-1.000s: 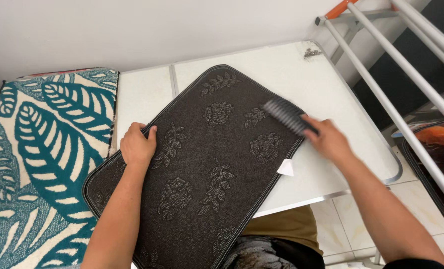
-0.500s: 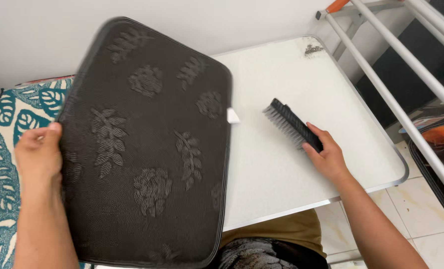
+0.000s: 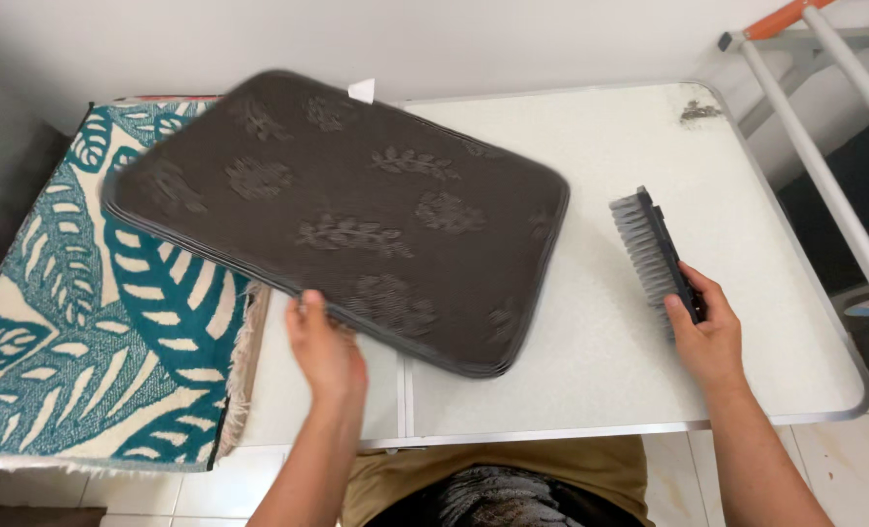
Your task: The person uses a black brush to clean two different mats on a white table. They brush both sides of a geometric-patterned mat and a dark floral mat, then hang the geometric mat on a drying rack. Finally, they brush a third teal leaf-patterned mat.
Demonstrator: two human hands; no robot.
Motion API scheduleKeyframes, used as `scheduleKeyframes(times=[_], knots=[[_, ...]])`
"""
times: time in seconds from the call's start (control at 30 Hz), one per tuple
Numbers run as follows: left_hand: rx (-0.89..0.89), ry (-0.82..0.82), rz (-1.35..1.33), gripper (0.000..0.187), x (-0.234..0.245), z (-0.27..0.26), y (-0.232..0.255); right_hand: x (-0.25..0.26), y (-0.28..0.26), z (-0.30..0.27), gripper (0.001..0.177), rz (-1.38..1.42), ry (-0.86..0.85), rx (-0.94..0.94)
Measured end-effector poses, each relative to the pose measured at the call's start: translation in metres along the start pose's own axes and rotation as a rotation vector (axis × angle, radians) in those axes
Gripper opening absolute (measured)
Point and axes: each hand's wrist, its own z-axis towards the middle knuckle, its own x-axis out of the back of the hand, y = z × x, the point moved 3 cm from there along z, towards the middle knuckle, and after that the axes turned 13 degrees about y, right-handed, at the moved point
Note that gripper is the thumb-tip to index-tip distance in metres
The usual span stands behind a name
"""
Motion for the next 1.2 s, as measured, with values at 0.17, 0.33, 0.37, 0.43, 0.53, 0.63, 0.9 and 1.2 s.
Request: scheduleKeyframes(times=[0.17, 0.33, 0.37, 0.43, 0.53, 0.63, 0.9, 1.2], knots=[[0.331, -0.022, 0.209, 0.051, -0.011, -0.059, -0.067, 0.001, 0.005, 0.003, 0.051, 0.015, -0.021, 0.049], [0.539, -0.285, 0.408, 0.072, -0.017, -0.119, -0.107, 0.004, 0.011, 0.005, 0.05, 0.029, -0.045, 0.101], [0.59, -0.404, 0.423, 0.079, -0.02, -0.127, -0.109, 0.004, 0.011, 0.008, 0.049, 0.022, -0.043, 0.084], [0.691, -0.74, 0.43, 0.09, -0.024, -0.138, -0.104, 0.007, 0.011, 0.015, 0.048, 0.007, -0.035, 0.05], [0.655, -1.327, 0.5, 0.093, -0.02, -0.142, -0.07, 0.007, 0.011, 0.028, 0.05, -0.162, 0.027, 0.025], [0.187, -1.536, 0.735, 0.074, -0.015, -0.13, -0.023, 0.003, 0.003, 0.037, 0.045, -0.28, 0.012, -0.038], [-1.305, -0.499, 1.385, 0.056, 0.007, 0.012, 0.045, -0.033, -0.072, 0.002, 0.044, -0.236, 0.075, 0.248], [-1.241, -0.477, 1.649, 0.059, 0.04, 0.039, 0.0, -0.15, -0.153, -0.137, 0.051, -0.342, -0.647, 0.523]])
